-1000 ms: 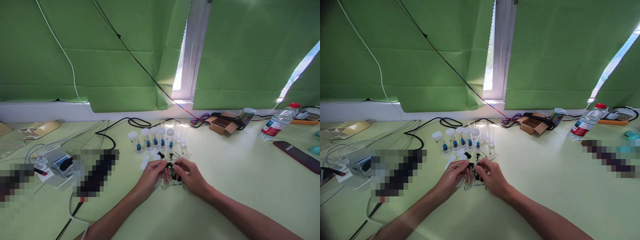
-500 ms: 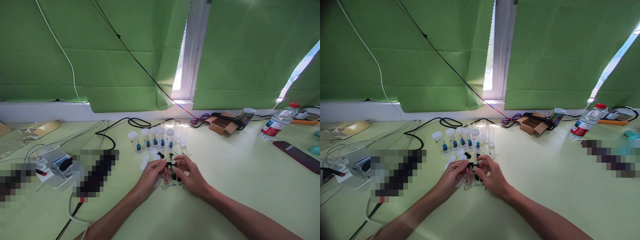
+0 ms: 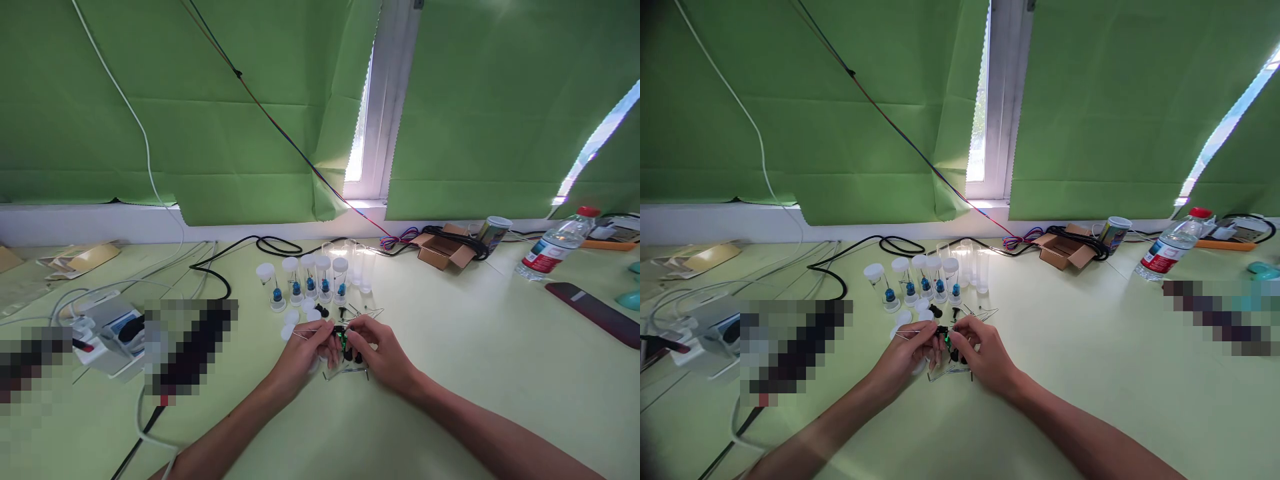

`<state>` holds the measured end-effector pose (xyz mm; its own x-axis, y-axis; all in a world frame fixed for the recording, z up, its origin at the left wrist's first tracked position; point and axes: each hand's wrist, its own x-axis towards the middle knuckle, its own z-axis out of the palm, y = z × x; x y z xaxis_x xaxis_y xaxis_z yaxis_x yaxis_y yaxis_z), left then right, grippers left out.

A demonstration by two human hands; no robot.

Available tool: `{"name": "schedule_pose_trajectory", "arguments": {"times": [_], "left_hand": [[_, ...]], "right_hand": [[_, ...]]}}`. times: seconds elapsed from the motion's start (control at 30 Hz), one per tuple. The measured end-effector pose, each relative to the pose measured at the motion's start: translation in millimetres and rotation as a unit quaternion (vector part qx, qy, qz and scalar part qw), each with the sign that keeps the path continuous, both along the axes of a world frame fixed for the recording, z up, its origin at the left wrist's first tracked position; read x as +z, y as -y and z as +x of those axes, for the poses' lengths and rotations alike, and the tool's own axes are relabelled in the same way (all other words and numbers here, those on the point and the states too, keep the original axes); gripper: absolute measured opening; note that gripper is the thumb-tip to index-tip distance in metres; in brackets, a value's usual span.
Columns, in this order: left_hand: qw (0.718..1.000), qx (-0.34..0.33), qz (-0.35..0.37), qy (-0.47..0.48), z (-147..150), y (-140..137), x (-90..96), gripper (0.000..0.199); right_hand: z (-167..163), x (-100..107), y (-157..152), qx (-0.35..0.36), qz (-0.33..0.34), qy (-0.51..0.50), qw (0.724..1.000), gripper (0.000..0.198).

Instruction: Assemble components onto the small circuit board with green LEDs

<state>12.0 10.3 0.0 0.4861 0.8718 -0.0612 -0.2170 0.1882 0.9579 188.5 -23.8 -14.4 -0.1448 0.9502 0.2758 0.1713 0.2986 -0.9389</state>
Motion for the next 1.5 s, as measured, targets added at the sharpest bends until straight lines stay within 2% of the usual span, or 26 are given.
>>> {"name": "schedule_pose_trajectory", "arguments": {"times": [0.5, 0.8, 1.5], "left_hand": [[1.000, 0.000, 0.005, -0.003, 0.1, -1.0, -1.5, 0.037], [1.000, -0.002, 0.004, -0.009, 0.6, 1.0, 3.0, 0.037], [1.000, -0.005, 0.009, 0.005, 0.9, -0.3, -1.2, 0.035]], "right_hand": [[0.2, -1.8, -0.3, 0.000, -0.012, -0.001, 1.000, 0.024], [1.6, 1.6, 2.5, 0.006, 0.020, 0.017, 1.000, 0.024], [0.3, -0.1, -0.4, 0.008, -0.012, 0.002, 1.000, 0.026]]}}
